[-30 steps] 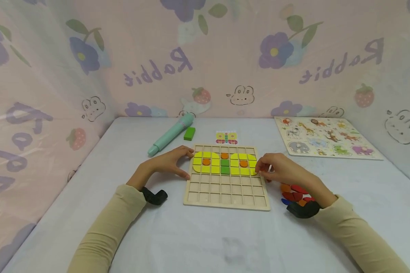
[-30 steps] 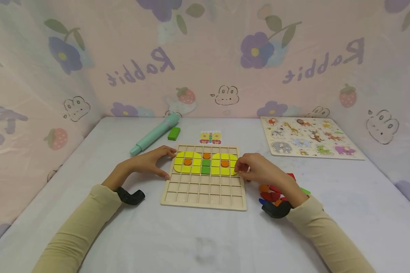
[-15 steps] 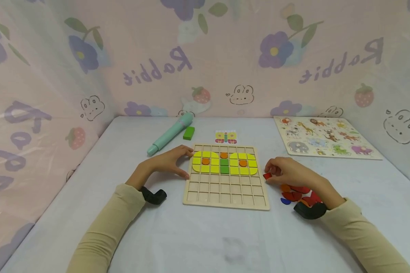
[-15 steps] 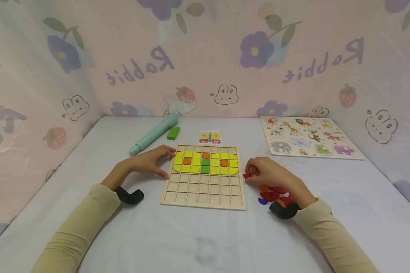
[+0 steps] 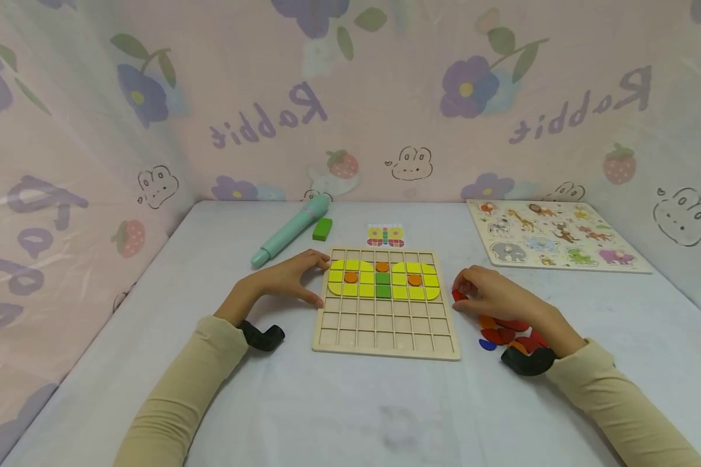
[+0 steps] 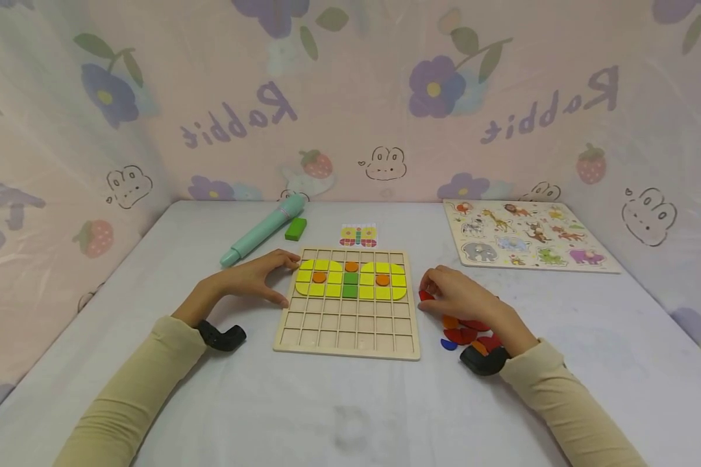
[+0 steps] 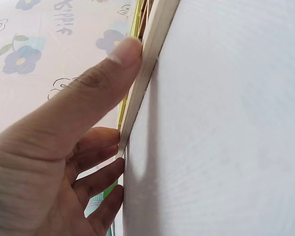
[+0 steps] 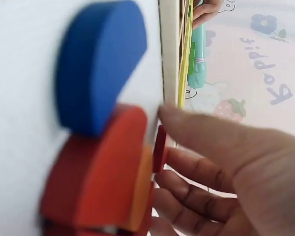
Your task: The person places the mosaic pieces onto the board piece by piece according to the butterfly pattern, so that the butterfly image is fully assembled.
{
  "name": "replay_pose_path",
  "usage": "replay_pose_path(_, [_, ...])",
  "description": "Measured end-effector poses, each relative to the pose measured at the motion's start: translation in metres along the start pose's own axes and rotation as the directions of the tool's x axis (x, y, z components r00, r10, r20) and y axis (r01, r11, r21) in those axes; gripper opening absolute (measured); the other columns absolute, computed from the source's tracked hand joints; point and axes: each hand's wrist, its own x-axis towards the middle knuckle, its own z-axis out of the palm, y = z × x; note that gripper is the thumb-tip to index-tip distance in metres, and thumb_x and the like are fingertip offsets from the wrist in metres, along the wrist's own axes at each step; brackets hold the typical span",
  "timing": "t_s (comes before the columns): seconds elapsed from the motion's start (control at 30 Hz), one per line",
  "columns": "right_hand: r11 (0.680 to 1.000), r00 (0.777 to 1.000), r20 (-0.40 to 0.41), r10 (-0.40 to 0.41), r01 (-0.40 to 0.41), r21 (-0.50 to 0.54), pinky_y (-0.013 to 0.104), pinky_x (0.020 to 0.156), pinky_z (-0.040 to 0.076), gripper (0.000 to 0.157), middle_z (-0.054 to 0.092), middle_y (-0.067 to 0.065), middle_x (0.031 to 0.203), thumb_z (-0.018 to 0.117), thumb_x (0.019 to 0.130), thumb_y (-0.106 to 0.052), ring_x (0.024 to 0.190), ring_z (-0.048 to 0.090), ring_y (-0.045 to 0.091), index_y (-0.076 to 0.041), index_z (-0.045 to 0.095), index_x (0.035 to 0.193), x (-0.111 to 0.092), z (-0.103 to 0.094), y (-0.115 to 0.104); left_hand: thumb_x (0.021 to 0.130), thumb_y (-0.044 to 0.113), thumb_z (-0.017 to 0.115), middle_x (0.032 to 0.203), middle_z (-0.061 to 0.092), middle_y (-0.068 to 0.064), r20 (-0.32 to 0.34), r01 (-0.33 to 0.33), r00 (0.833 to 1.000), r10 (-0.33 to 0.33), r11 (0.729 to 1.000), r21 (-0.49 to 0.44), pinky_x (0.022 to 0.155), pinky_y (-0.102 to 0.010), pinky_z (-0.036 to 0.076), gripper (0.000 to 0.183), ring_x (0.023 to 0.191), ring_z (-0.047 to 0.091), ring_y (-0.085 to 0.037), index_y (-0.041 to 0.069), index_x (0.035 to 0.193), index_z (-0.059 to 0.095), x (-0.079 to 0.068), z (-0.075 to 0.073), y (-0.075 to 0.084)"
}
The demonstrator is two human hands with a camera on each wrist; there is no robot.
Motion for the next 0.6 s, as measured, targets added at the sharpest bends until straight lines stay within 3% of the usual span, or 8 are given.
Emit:
replay_pose_path(0.27, [1.0, 0.999, -0.037, -0.022, 0.022, -0.016, 0.032, 0.073, 0.051, 0.024, 0.061, -0.001, 0.087, 0.072, 0.08, -0.014, 0.079, 0.054, 0.014, -0.005, 0.064, 0.1, 0.008, -0.007, -0.01, 0.069, 0.043, 0.08, 0.143, 0.036, -0.006, 0.001, 0.007, 1.0, -0.007, 1.0, 0.005, 0.114, -0.038, 0.021, 0.078, 0.135, 0.027, -0.021, 0.006, 0.13, 0.047, -0.001, -0.002, 0.001])
replay_pose_path(0.47, [0.986, 0.984, -0.067, -0.162, 0.165, 0.031, 0.034, 0.076, 0.051, 0.022, 0.06, 0.001, 0.091, 0.071, 0.081, -0.011, 0.084, 0.056, 0.016, -0.005, 0.063, 0.101, 0.039, -0.005, -0.05, 0.069, 0.042, 0.08, 0.144, 0.036, -0.006, -0.001, 0.013, 1.0, -0.013, 1.0, 0.001, 0.114, -0.039, 0.02, 0.078, 0.136, 0.027, -0.022, 0.006, 0.13, 0.047, -0.001, -0.002, 0.0])
replay_pose_path(0.6, [0.954, 0.956, -0.033, -0.293, 0.295, 0.062, 0.034, 0.079, 0.052, 0.019, 0.059, 0.002, 0.094, 0.069, 0.082, -0.009, 0.085, 0.057, 0.014, -0.006, 0.064, 0.1, 0.063, 0.008, -0.083, 0.07, 0.042, 0.08, 0.144, 0.035, -0.006, 0.001, 0.015, 1.0, -0.015, 1.0, 0.002, 0.114, -0.039, 0.02, 0.079, 0.136, 0.026, -0.022, 0.007, 0.131, 0.046, -0.001, -0.001, 0.0])
